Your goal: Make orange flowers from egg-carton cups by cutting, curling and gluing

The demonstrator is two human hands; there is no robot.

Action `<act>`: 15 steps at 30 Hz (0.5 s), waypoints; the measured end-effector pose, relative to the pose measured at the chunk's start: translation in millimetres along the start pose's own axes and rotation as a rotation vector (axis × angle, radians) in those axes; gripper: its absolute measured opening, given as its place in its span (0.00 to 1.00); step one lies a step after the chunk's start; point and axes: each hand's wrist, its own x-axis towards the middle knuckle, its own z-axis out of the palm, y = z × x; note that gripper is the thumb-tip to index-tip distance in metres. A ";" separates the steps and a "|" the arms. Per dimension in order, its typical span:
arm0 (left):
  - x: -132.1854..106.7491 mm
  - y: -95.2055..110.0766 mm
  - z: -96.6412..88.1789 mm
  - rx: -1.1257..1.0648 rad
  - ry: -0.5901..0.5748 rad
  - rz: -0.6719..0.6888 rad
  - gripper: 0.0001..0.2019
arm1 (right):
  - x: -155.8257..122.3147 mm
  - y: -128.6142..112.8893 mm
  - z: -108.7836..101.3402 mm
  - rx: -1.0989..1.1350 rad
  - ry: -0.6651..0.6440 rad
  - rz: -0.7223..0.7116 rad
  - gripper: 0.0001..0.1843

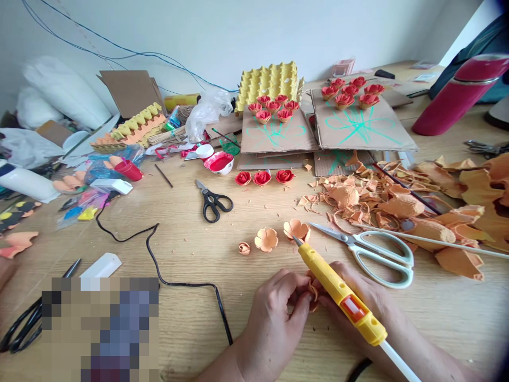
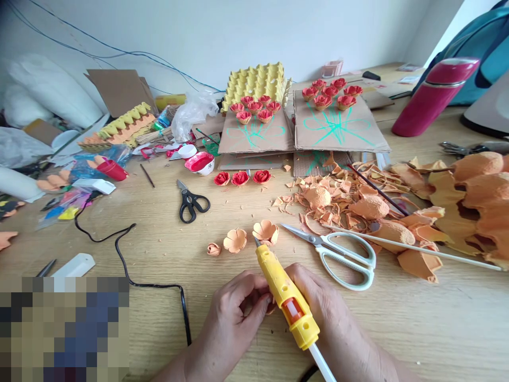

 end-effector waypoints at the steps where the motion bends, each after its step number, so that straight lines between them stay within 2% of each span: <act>1: -0.5 -0.5 0.0 -0.010 -0.003 -0.004 0.11 | -0.3 -0.8 -0.4 -0.007 -0.002 -0.003 0.07; 9: -2.6 -1.5 2.1 -0.034 0.011 -0.025 0.11 | -0.3 3.8 0.4 -0.066 0.003 -0.017 0.07; 15: -3.9 0.5 -2.7 -0.009 -0.043 0.011 0.12 | -1.3 0.2 -1.7 -0.052 -0.004 -0.010 0.07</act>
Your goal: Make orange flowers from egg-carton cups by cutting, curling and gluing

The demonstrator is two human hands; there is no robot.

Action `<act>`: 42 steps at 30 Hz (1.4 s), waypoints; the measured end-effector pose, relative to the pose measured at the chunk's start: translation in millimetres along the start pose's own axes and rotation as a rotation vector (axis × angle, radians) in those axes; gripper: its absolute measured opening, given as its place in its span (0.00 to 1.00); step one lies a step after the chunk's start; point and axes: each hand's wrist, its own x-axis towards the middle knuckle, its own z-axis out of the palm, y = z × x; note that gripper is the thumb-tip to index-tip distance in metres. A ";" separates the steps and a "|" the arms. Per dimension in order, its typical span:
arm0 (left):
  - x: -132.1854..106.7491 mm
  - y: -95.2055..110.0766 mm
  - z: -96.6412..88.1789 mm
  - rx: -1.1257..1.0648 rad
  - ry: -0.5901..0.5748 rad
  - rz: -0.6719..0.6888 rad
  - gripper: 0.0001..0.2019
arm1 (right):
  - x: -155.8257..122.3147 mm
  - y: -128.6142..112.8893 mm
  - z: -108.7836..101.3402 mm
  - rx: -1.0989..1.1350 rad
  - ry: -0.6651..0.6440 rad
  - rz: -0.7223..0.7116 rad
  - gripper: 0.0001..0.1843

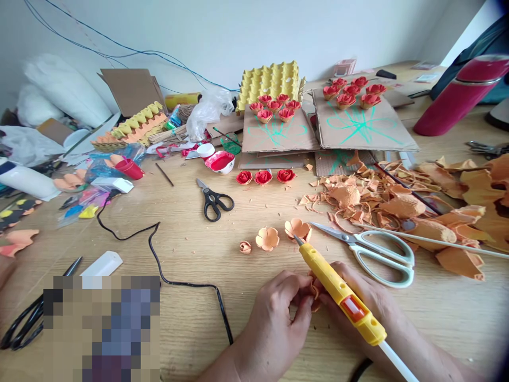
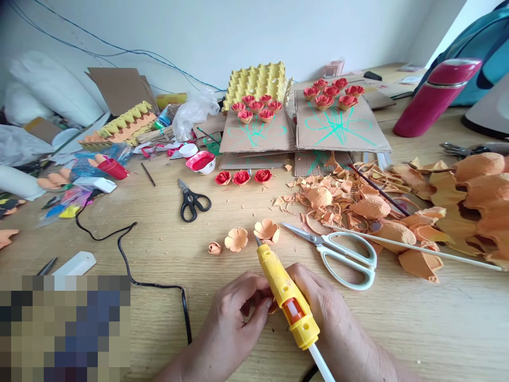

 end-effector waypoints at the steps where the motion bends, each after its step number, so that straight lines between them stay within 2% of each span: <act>1: 0.0 -0.2 -0.6 0.005 -0.007 0.004 0.11 | 0.3 -0.3 0.1 0.002 -0.004 0.003 0.07; 9: 1.6 -1.2 2.8 0.100 -0.005 -0.005 0.11 | -0.2 -1.4 1.4 0.010 -0.006 0.013 0.09; 15: 1.6 -3.9 9.3 0.169 0.048 0.045 0.13 | 1.2 0.7 1.7 0.016 0.012 -0.044 0.06; 20: 0.8 -6.6 10.7 0.175 0.060 0.080 0.14 | 1.4 1.8 1.0 -0.012 0.000 -0.040 0.10; 24: 0.3 -7.8 10.1 0.180 0.043 0.110 0.14 | 0.8 8.4 0.6 -0.053 0.018 -0.064 0.11; 30: 0.0 -11.8 12.5 0.214 0.054 0.172 0.13 | 1.5 18.9 2.8 -0.075 0.060 -0.107 0.08; 38: 3.3 -9.7 15.1 0.242 0.083 0.168 0.13 | 4.4 12.2 0.6 -0.022 0.073 -0.072 0.06; 42: 4.2 -8.6 16.1 0.252 0.116 0.173 0.12 | 3.7 4.1 -5.8 0.017 0.120 -0.063 0.06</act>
